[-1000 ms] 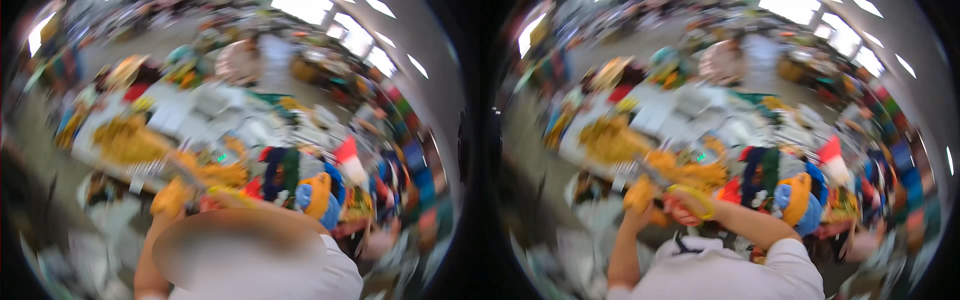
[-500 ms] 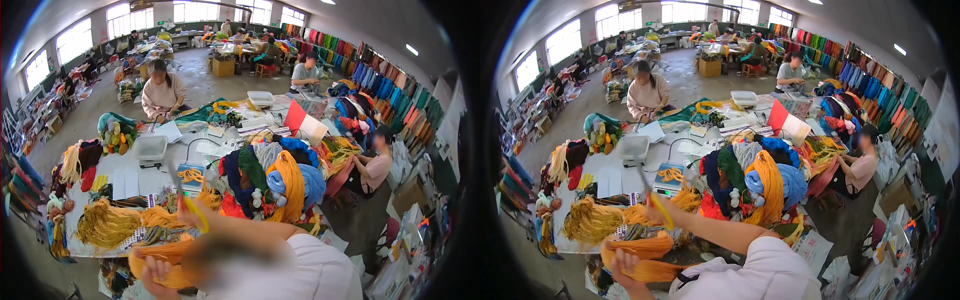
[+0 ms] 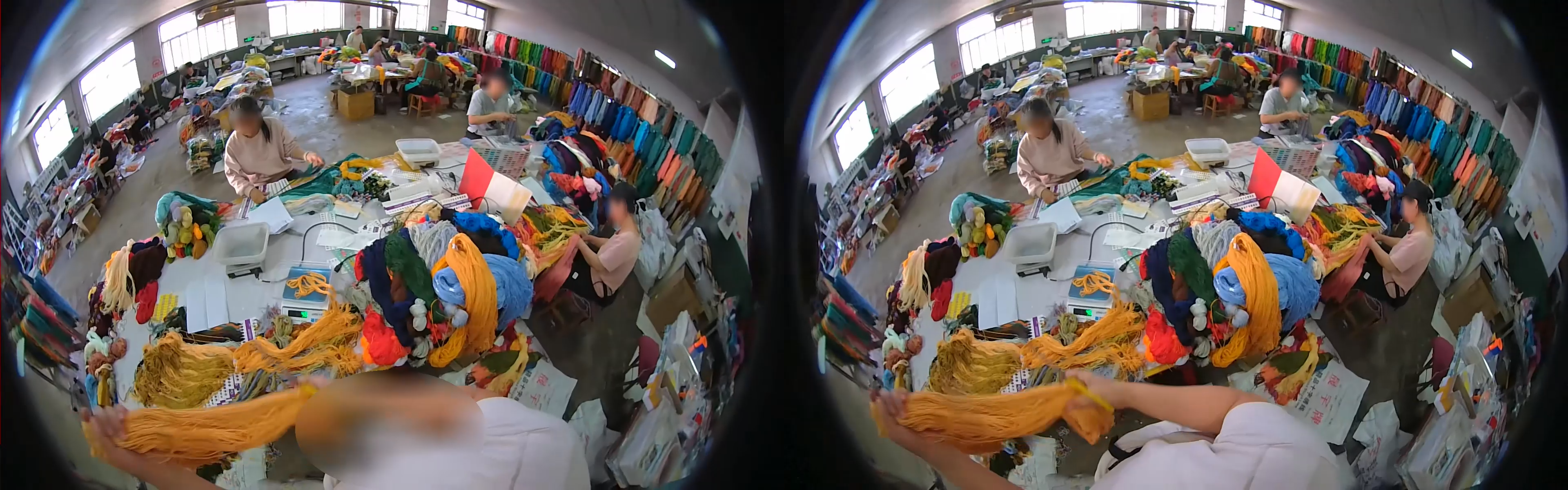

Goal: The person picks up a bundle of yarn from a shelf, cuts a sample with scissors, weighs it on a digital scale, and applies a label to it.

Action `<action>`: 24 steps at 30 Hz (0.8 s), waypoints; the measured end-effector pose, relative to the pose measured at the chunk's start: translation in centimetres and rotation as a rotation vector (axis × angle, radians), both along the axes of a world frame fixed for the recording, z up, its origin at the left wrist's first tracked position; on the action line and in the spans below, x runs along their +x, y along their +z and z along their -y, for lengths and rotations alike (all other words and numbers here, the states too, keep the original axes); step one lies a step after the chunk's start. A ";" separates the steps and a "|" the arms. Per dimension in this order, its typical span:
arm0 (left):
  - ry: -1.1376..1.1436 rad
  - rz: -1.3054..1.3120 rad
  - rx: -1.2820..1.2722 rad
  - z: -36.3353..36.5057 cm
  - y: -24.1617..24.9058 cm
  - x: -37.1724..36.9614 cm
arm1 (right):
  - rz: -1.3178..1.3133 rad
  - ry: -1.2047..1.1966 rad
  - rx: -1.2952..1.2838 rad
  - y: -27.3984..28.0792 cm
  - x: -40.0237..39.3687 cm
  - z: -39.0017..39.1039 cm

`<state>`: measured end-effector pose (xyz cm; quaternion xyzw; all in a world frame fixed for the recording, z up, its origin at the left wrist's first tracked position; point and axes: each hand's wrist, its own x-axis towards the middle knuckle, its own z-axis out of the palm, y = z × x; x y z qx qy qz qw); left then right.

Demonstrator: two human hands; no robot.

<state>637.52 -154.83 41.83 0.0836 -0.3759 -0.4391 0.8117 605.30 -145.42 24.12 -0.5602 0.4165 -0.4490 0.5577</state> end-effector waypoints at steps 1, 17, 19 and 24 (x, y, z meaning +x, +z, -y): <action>0.371 0.281 0.316 -1.4 -1.1 -1.1 | 0.041 -0.026 0.014 1.6 -1.0 0.2; -0.256 0.916 0.650 -11.6 -14.6 -13.3 | -0.390 -0.100 -0.094 5.3 1.7 -3.4; -0.339 0.854 0.597 -11.8 -15.1 -14.0 | -0.389 -0.101 -0.073 4.8 1.5 -3.7; -0.303 0.864 0.614 -11.9 -15.4 -15.8 | -0.267 -0.202 0.007 2.9 0.7 -3.7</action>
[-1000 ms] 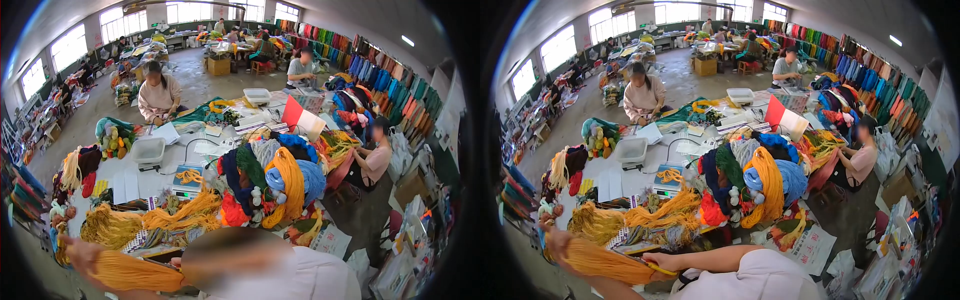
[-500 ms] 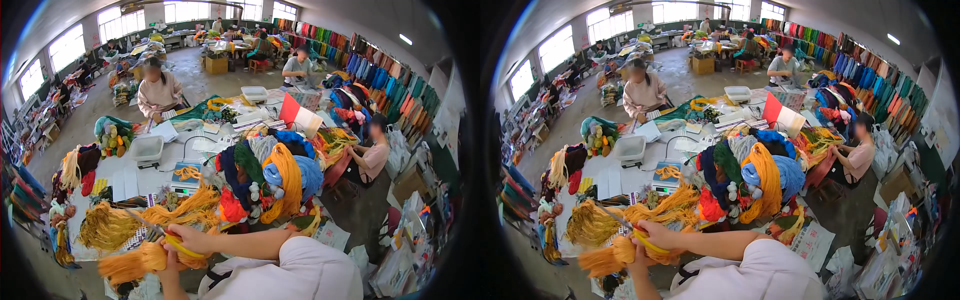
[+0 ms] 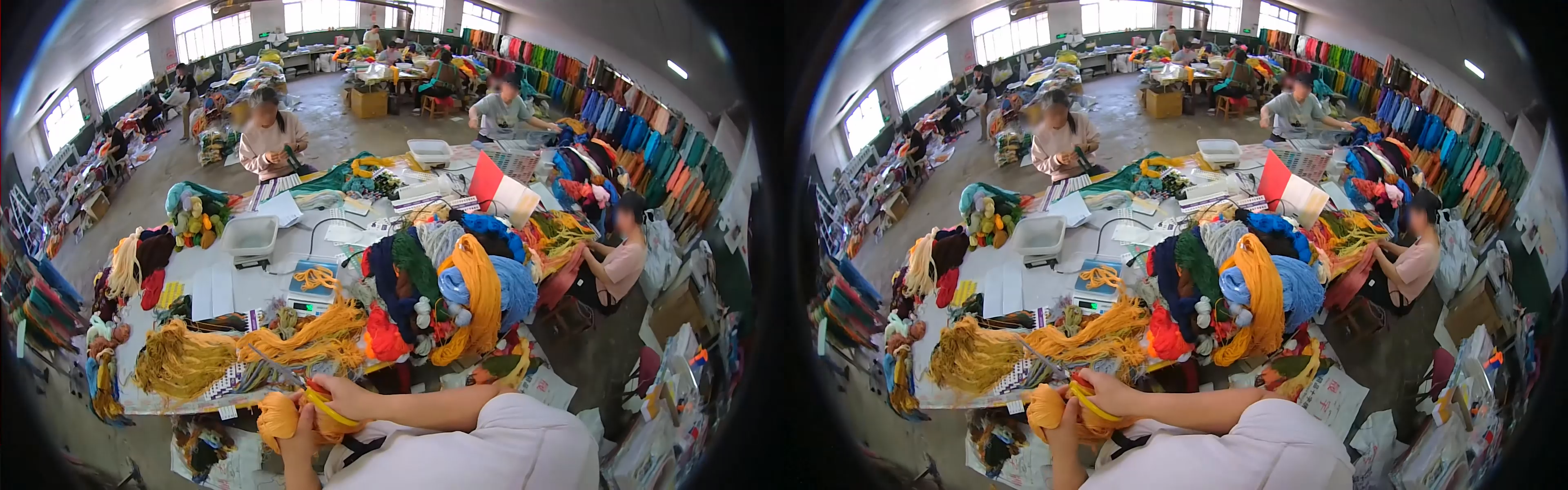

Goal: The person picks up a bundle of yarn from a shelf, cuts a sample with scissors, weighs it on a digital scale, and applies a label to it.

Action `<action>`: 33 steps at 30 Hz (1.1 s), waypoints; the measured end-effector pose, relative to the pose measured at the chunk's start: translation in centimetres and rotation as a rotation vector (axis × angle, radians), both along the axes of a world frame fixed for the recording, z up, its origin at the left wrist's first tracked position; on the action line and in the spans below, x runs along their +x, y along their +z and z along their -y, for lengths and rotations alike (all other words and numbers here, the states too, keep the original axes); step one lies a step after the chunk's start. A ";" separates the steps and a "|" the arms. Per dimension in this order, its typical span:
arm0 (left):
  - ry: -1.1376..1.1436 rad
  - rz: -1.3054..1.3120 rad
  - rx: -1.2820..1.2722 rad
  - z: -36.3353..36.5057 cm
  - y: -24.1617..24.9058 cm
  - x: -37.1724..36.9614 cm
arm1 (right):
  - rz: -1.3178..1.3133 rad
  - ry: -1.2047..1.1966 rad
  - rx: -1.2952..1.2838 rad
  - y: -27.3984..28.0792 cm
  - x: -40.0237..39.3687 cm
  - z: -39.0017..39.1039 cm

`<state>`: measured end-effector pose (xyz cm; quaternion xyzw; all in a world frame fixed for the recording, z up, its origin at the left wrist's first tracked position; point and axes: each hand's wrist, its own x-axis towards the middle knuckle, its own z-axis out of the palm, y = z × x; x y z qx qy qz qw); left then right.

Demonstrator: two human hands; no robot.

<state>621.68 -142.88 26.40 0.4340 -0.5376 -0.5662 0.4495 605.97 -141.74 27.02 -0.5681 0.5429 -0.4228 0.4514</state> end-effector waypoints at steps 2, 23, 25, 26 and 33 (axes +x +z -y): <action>-0.004 -0.011 0.048 0.2 -0.7 0.3 | 0.027 0.008 0.012 0.9 -0.5 -0.7; 0.201 -0.404 0.138 2.9 0.7 -2.3 | 0.032 0.120 0.035 1.0 -3.2 0.2; 0.229 -0.433 0.238 2.9 0.6 -2.4 | 0.052 0.128 0.027 0.1 -3.4 0.4; 0.224 -0.434 0.237 3.0 0.6 -2.3 | 0.073 0.134 0.017 -0.3 -3.6 0.5; 0.062 -0.418 0.146 1.7 3.8 -1.8 | 0.056 0.194 0.065 -1.2 -4.3 0.9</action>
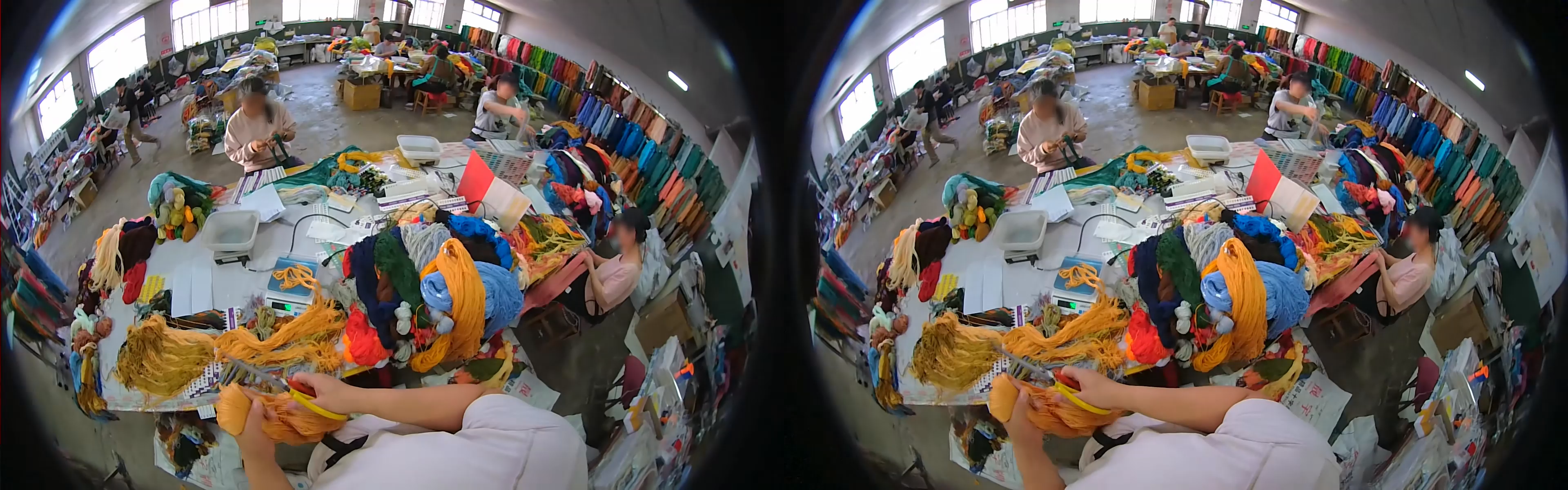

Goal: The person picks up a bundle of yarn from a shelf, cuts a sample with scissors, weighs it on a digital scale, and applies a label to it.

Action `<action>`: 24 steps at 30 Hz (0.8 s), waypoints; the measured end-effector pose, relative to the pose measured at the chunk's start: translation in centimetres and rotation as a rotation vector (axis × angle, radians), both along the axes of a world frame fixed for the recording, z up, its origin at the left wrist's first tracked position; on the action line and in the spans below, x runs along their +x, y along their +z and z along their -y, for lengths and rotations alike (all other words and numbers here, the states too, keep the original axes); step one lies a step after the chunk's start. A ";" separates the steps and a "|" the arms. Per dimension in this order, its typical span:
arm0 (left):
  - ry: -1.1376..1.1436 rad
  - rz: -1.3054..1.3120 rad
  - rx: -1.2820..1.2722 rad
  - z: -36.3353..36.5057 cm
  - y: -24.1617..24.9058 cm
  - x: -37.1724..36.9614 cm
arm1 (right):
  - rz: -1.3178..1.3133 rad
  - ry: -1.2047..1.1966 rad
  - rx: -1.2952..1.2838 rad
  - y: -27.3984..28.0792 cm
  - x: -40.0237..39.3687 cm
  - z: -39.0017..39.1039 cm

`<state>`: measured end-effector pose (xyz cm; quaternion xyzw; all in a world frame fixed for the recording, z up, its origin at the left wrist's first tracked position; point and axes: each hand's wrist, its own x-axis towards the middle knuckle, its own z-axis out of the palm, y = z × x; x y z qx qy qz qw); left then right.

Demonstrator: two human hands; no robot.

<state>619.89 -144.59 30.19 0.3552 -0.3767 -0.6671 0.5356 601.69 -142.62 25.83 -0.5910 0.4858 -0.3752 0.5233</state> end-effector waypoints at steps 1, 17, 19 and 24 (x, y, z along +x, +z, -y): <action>0.032 0.104 -0.128 -0.2 0.7 -0.4 | -0.031 -0.110 0.008 -0.1 -0.1 0.0; 0.075 0.438 -0.092 2.9 1.7 1.4 | 0.532 0.487 0.661 1.0 -3.7 -4.4; 0.085 0.454 -0.119 3.6 0.3 2.3 | 0.524 0.503 0.694 2.4 -3.1 -4.0; 0.072 0.503 -0.216 3.4 0.0 3.2 | 0.652 0.516 0.695 1.6 -1.0 -3.2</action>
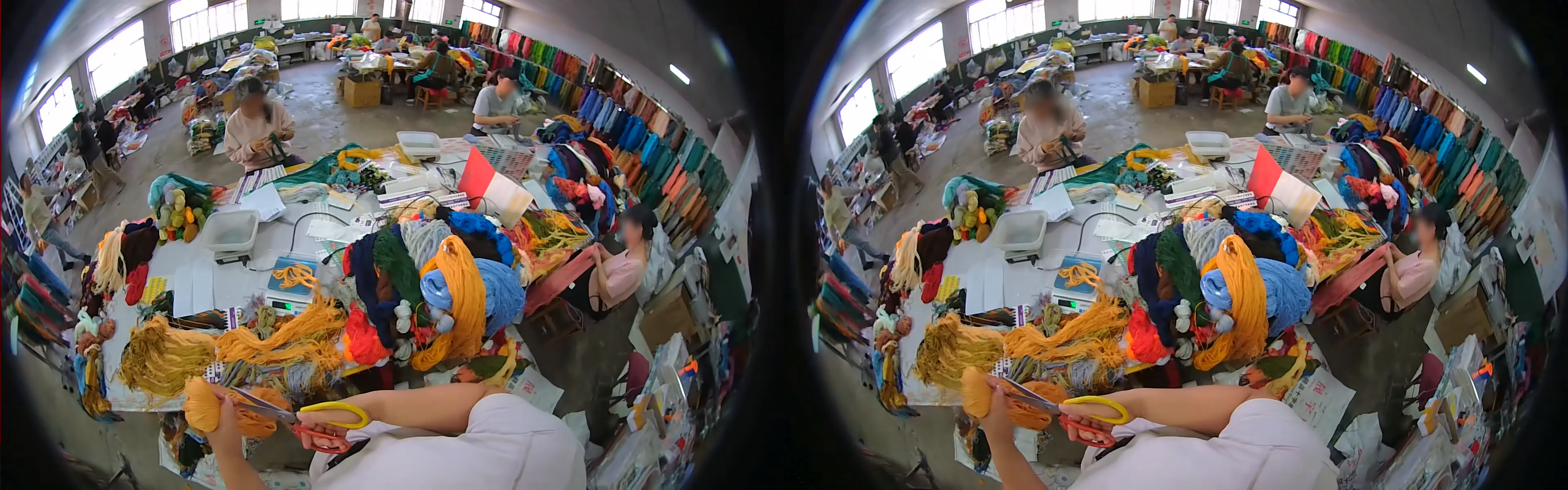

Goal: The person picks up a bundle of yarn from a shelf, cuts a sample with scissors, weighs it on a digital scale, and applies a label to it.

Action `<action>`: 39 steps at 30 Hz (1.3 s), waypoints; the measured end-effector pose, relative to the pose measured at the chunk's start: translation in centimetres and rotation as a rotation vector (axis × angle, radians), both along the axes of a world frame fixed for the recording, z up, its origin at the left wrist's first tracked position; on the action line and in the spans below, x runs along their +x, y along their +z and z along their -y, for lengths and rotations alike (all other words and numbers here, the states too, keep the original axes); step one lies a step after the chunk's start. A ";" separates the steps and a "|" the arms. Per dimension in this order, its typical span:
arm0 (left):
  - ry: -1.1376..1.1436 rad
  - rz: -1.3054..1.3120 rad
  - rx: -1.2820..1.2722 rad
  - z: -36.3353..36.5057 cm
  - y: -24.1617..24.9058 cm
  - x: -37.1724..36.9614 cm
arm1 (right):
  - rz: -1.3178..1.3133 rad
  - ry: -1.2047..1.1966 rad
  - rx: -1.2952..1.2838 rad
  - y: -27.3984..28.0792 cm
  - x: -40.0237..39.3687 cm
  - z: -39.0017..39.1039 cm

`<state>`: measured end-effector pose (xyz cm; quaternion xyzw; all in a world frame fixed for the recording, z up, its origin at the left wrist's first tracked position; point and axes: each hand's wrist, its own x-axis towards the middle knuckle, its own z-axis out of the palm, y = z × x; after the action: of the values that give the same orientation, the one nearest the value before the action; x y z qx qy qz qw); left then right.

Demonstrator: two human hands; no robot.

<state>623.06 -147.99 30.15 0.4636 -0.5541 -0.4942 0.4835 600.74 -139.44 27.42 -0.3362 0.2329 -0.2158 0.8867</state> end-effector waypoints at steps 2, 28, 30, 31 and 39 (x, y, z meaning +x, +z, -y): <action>0.151 -0.170 -0.020 -0.5 0.9 -0.4 | -0.018 -0.016 0.042 -0.1 -0.1 0.1; -0.048 -0.169 -0.109 -1.1 1.3 -1.0 | 0.072 -0.075 0.019 0.1 0.4 0.3; -0.053 -0.186 -0.043 -1.2 0.7 -0.4 | 0.114 -0.158 0.086 -0.4 0.7 0.3; -0.052 -0.187 -0.046 -1.4 0.5 -0.1 | 0.121 -0.186 0.089 -0.5 0.6 0.6; 0.027 -0.217 -0.025 -1.1 0.7 0.9 | 0.002 0.012 -0.105 -1.1 -1.6 -0.8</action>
<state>623.92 -146.87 30.86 0.4088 -0.4981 -0.5280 0.5532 599.14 -138.62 26.30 -0.3836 0.2184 -0.2225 0.8693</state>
